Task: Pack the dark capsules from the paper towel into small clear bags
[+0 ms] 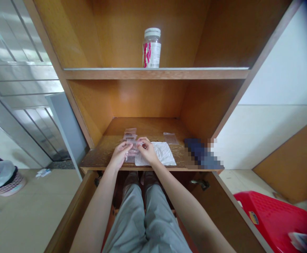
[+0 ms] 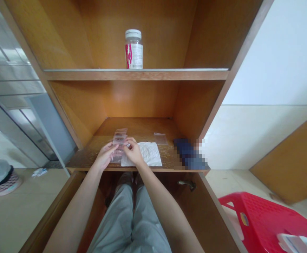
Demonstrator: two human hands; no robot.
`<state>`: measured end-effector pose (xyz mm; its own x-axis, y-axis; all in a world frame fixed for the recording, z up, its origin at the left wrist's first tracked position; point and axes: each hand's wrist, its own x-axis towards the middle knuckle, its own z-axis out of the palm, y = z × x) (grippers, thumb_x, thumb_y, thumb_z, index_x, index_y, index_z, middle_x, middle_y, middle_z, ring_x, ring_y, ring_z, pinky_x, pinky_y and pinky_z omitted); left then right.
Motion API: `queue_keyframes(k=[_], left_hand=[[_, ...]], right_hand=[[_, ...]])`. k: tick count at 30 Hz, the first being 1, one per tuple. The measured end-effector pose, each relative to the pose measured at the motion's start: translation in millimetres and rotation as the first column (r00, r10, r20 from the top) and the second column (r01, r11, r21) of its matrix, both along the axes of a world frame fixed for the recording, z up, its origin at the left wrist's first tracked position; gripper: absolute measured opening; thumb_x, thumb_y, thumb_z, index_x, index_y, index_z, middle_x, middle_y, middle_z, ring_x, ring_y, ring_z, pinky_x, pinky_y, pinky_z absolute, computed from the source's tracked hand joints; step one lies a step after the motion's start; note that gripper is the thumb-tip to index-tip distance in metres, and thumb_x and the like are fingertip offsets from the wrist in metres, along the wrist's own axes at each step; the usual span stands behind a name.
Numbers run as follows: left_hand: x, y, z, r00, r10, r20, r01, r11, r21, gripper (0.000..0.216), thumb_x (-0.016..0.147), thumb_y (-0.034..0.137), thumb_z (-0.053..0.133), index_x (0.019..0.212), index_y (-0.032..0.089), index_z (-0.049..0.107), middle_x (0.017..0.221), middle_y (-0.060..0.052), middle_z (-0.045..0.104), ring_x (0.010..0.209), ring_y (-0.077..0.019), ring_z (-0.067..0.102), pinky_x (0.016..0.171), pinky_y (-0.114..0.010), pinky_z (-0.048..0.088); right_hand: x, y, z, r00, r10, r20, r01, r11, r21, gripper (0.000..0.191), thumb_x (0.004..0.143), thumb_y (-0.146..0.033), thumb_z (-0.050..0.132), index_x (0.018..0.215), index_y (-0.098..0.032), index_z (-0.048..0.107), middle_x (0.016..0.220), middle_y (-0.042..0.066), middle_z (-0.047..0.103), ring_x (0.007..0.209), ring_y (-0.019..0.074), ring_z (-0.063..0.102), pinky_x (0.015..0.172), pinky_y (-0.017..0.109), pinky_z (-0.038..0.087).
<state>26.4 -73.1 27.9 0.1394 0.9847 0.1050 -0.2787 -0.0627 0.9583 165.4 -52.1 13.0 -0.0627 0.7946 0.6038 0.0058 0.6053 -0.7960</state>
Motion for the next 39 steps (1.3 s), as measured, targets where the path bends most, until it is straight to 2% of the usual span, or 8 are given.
queue_keyframes(k=[7,12,19,31,37,39], left_hand=[[0.6,0.9,-2.2,0.999,0.05,0.013,-0.05,0.999,0.005,0.024,0.066,0.031,0.066,0.08,0.014,0.056,0.075,-0.001,0.064,0.057,-0.0108,0.062,0.058,-0.024,0.052],[-1.0,4.4,-5.9,0.997,0.073,0.024,-0.073,0.997,-0.006,0.024,0.065,0.03,0.067,0.079,0.014,0.056,0.072,-0.001,0.064,0.054,-0.0118,0.062,0.057,-0.026,0.052],[0.6,1.5,-0.6,0.995,0.085,0.052,-0.083,0.996,-0.042,0.021,0.068,0.03,0.064,0.079,0.014,0.055,0.07,-0.002,0.065,0.051,-0.0124,0.062,0.054,-0.027,0.052],[-0.4,4.7,-4.0,0.987,0.114,0.116,-0.111,0.993,-0.033,0.019,0.068,0.027,0.063,0.078,0.012,0.058,0.07,-0.005,0.066,0.058,-0.0158,0.063,0.055,-0.03,0.053],[0.7,4.3,-1.4,0.97,0.165,0.176,-0.154,0.985,-0.071,0.014,0.065,0.022,0.064,0.072,0.01,0.06,0.068,-0.005,0.066,0.056,-0.0133,0.061,0.049,-0.023,0.05],[0.8,2.9,0.1,0.971,0.164,0.174,-0.153,0.985,-0.073,0.016,0.063,0.022,0.065,0.073,0.01,0.061,0.07,-0.005,0.066,0.055,-0.0134,0.061,0.049,-0.025,0.051]], right_hand=[[-0.3,1.5,-1.8,1.0,0.004,0.004,-0.004,1.0,-0.005,0.006,0.07,-0.021,0.054,0.068,-0.02,0.06,0.085,0.003,0.055,0.079,0.0156,0.052,0.06,0.024,0.039],[-0.4,2.0,-1.4,0.999,-0.024,-0.026,0.024,1.0,-0.002,0.012,0.074,-0.025,0.05,0.068,-0.021,0.059,0.082,0.003,0.057,0.079,0.0156,0.052,0.067,0.027,0.04],[0.0,2.6,-1.5,0.999,-0.016,-0.038,0.016,1.0,0.0,0.013,0.074,-0.021,0.049,0.065,-0.021,0.058,0.081,0.002,0.057,0.078,0.0155,0.053,0.069,0.027,0.04],[0.2,4.0,-2.8,0.994,-0.054,-0.097,0.054,0.999,-0.005,0.013,0.074,-0.021,0.048,0.063,-0.02,0.057,0.08,0.002,0.056,0.079,0.0153,0.053,0.071,0.028,0.041],[0.6,4.9,-4.1,0.99,-0.055,-0.129,0.053,0.998,-0.019,0.013,0.073,-0.02,0.048,0.063,-0.019,0.057,0.077,0.002,0.057,0.077,0.0146,0.053,0.071,0.027,0.04],[1.0,4.5,-3.4,0.989,-0.051,-0.141,0.047,0.998,-0.029,0.014,0.073,-0.021,0.049,0.062,-0.019,0.057,0.075,0.002,0.057,0.076,0.0143,0.053,0.072,0.027,0.04]])
